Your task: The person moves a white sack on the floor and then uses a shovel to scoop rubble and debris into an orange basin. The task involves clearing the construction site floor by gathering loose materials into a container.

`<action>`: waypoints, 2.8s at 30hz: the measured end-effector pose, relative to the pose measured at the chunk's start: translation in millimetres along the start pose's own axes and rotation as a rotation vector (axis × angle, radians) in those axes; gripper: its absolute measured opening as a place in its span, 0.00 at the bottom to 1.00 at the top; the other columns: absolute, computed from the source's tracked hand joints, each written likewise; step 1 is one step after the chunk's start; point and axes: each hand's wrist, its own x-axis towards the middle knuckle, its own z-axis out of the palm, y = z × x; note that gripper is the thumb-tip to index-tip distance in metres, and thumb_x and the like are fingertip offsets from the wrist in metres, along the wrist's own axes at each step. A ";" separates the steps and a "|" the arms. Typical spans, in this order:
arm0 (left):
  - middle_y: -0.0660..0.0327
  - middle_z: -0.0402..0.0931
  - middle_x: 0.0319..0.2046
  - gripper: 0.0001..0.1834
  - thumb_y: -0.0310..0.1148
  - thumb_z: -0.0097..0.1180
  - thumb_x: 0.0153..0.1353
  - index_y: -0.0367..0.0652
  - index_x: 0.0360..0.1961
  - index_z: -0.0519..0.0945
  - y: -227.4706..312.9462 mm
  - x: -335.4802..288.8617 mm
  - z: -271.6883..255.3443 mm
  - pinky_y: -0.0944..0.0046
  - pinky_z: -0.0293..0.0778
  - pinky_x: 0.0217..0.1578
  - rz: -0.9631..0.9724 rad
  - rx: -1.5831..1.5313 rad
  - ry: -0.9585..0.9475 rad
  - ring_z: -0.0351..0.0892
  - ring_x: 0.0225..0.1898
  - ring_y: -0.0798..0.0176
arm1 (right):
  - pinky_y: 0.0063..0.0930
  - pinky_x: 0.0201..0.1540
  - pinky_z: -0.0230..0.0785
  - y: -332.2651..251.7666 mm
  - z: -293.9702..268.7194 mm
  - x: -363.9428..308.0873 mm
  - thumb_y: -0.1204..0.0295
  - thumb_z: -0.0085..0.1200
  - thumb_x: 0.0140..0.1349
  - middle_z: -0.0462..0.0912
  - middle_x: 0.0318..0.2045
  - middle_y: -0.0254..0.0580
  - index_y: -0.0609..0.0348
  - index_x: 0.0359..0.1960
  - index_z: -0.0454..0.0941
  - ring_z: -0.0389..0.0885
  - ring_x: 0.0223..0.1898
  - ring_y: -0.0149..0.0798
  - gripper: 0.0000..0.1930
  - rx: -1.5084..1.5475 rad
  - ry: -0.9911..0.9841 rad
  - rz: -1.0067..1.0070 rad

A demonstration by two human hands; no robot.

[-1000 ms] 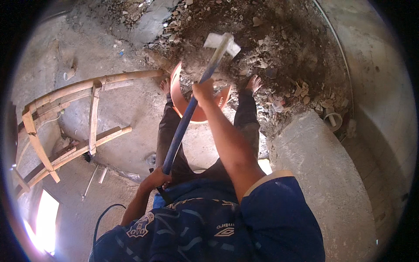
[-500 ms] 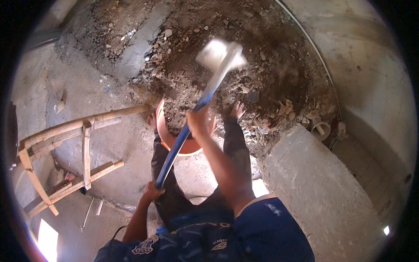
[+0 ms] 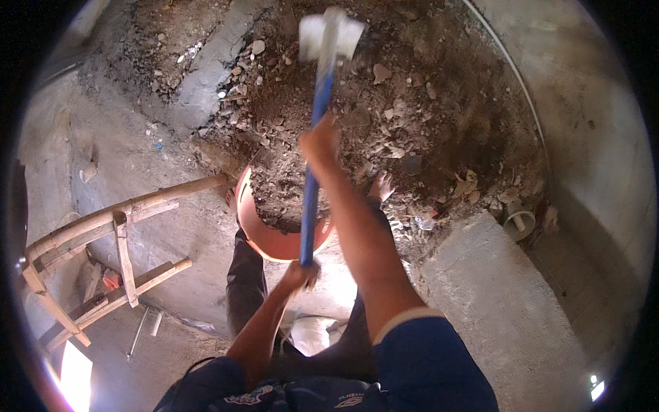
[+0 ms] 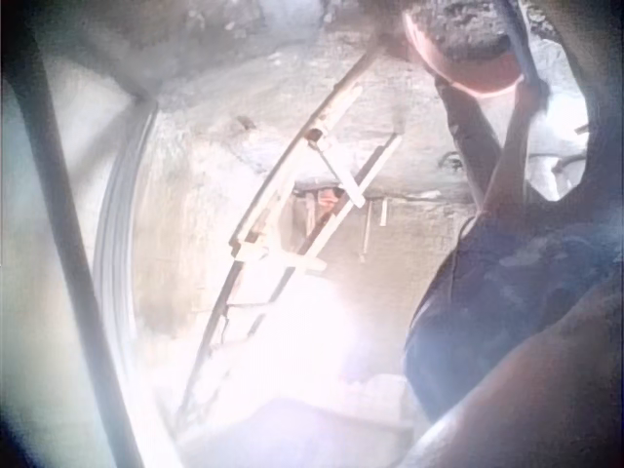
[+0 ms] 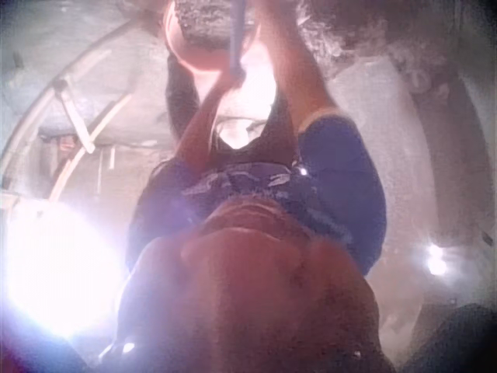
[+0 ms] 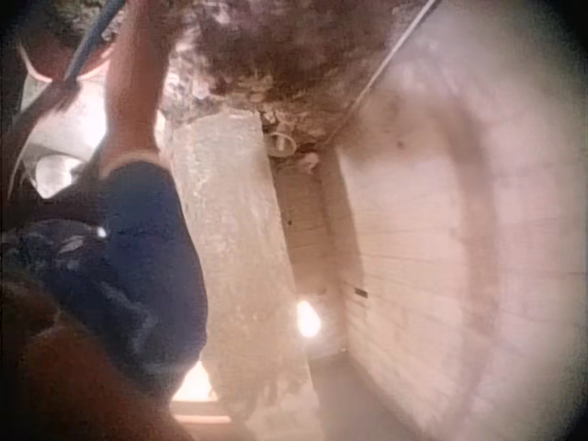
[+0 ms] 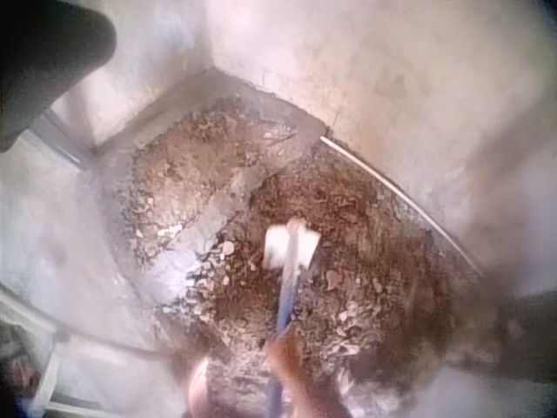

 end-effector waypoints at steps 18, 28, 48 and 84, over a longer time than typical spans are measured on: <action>0.64 0.70 0.14 0.14 0.32 0.59 0.52 0.37 0.38 0.75 77.6 88.2 14.1 0.67 0.61 0.12 0.244 -0.273 -0.135 0.66 0.12 0.69 | 0.49 0.41 0.74 -67.4 -17.2 77.7 0.74 0.50 0.54 0.78 0.36 0.67 0.73 0.49 0.59 0.80 0.39 0.61 0.23 -0.165 0.118 -0.247; 0.64 0.75 0.17 0.02 0.30 0.57 0.49 0.45 0.22 0.78 -6.5 -143.5 19.9 0.65 0.72 0.18 -0.095 0.433 0.027 0.78 0.18 0.66 | 0.45 0.40 0.74 1.5 15.4 -83.2 0.76 0.54 0.51 0.78 0.34 0.62 0.72 0.48 0.60 0.80 0.38 0.58 0.24 -0.123 -0.048 0.013; 0.61 0.74 0.18 0.06 0.22 0.54 0.47 0.35 0.28 0.79 39.6 54.0 16.9 0.63 0.69 0.17 0.390 0.080 0.298 0.72 0.16 0.68 | 0.38 0.27 0.75 -107.0 -9.8 6.4 0.73 0.53 0.52 0.78 0.33 0.59 0.70 0.50 0.62 0.82 0.27 0.50 0.24 -0.132 0.205 -0.513; 0.62 0.71 0.14 0.04 0.25 0.56 0.44 0.38 0.21 0.74 -8.7 -303.7 -26.4 0.67 0.63 0.13 -0.371 0.231 0.150 0.69 0.12 0.68 | 0.36 0.13 0.67 62.2 55.4 -224.8 0.81 0.49 0.48 0.72 0.18 0.50 0.77 0.36 0.61 0.74 0.13 0.41 0.15 0.331 -0.160 0.262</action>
